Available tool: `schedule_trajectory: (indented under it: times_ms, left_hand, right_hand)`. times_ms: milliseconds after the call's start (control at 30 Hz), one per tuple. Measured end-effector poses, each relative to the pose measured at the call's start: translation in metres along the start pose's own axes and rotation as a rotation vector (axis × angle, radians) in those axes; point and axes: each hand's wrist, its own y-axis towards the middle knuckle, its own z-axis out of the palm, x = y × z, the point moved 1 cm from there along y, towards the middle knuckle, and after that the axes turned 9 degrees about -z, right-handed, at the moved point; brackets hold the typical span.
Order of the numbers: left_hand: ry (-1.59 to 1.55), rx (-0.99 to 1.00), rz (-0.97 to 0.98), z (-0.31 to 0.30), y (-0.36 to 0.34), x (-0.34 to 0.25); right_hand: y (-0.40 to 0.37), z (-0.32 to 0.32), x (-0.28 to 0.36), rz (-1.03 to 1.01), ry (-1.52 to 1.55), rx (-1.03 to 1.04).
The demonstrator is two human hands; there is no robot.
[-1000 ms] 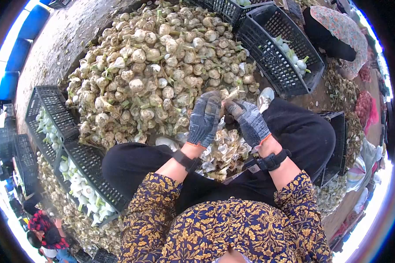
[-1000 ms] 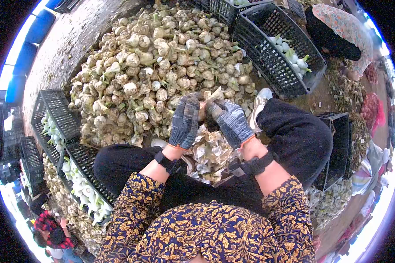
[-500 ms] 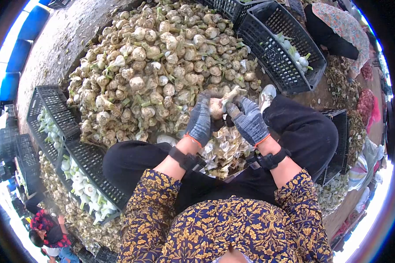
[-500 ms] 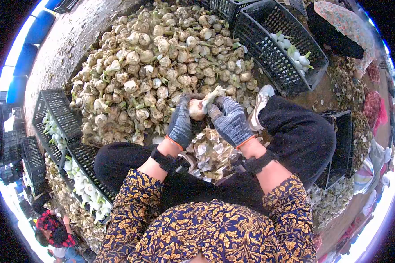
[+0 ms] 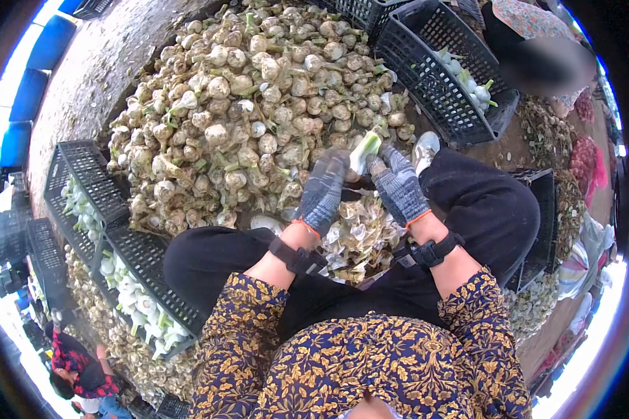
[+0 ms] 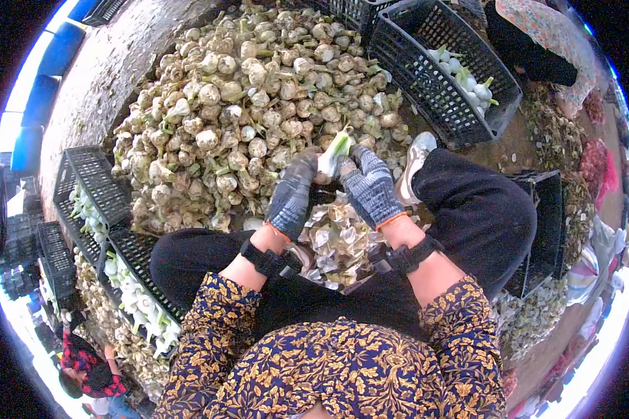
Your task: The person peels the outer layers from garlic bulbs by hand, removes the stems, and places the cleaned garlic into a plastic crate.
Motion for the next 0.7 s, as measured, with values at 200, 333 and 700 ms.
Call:
schedule_trajectory:
  times_ms: [200,333,700]
  left_hand:
    - [-0.412,0.185,-0.023,0.003,-0.002,0.001]
    - [-0.271,0.225,-0.010,-0.002,-0.001,0.001]
    - [-0.473,0.418,-0.112,-0.005,0.000,0.002]
  right_hand:
    - [-0.002,-0.008,-0.006,0.082,0.011,0.197]
    - [0.002,-0.005,-0.011,0.332,0.110,0.244]
    - [-0.001,-0.009,0.003,0.662,0.883,0.058]
